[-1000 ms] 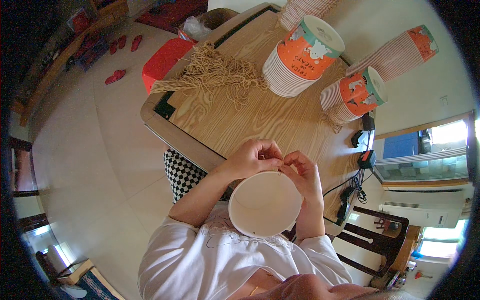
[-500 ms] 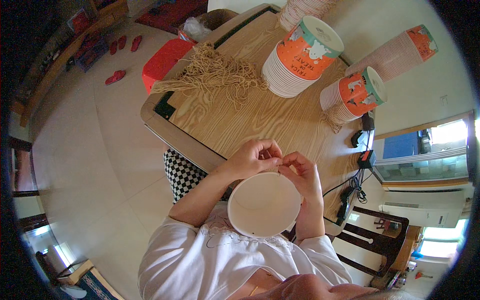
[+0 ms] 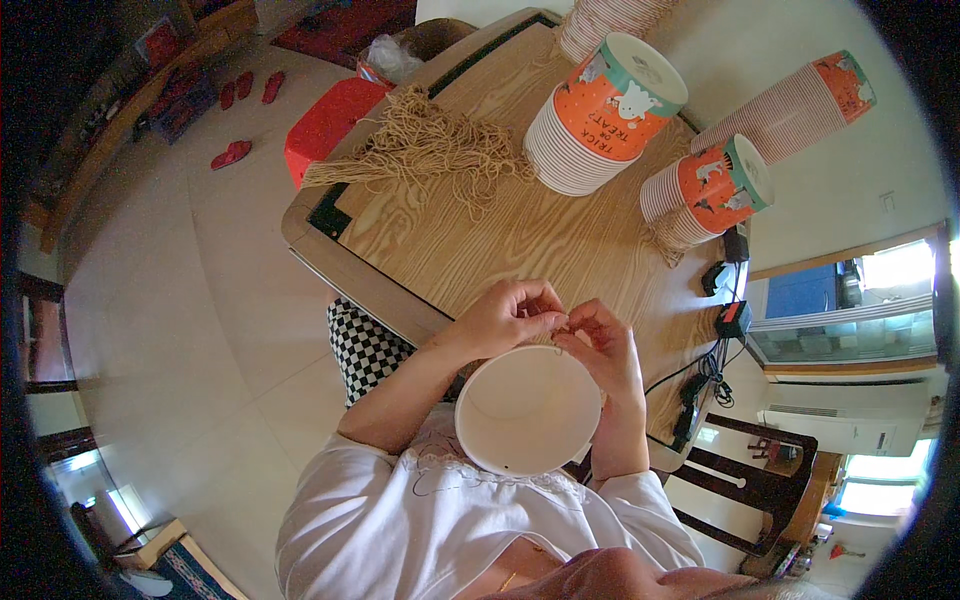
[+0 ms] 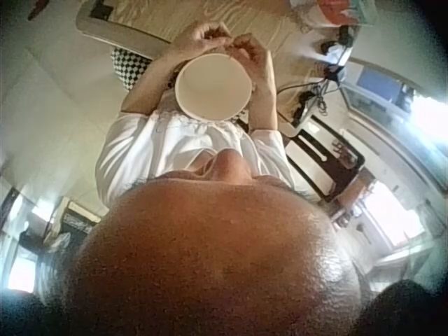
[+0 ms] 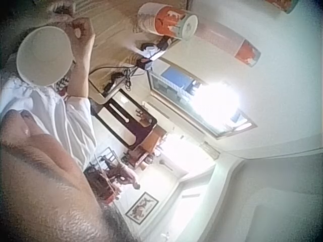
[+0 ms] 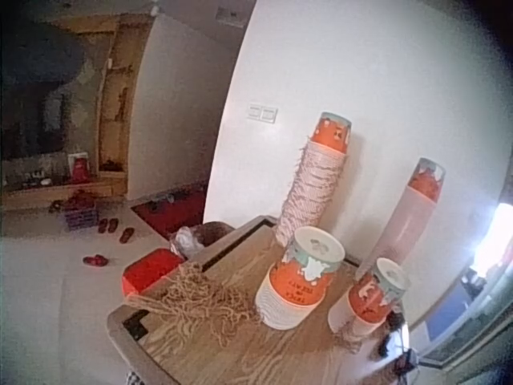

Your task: Threading a thin string through pre-punched holes in a paper cup to create a handle or decorative element.

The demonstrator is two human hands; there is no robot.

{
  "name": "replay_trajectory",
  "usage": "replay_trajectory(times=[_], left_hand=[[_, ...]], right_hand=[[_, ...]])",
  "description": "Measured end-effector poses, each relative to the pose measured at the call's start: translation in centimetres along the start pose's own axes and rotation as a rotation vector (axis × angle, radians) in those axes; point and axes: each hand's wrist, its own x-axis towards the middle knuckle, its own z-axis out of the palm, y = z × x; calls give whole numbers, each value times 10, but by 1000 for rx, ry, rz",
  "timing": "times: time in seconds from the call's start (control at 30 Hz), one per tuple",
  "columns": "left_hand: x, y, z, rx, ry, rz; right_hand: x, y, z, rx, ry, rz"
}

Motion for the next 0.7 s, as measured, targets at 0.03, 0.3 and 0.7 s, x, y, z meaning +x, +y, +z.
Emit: replay_trajectory(times=[0.03, 0.3, 0.7], left_hand=[[0, 0, 0, 0, 0, 0], [3, -11, -1, -82, 42, -10], [3, -8, -1, -39, 52, 6]], right_hand=[[0, 0, 0, 0, 0, 0], [0, 1, -1, -69, -3, 19], [0, 1, -2, -71, -12, 29]])
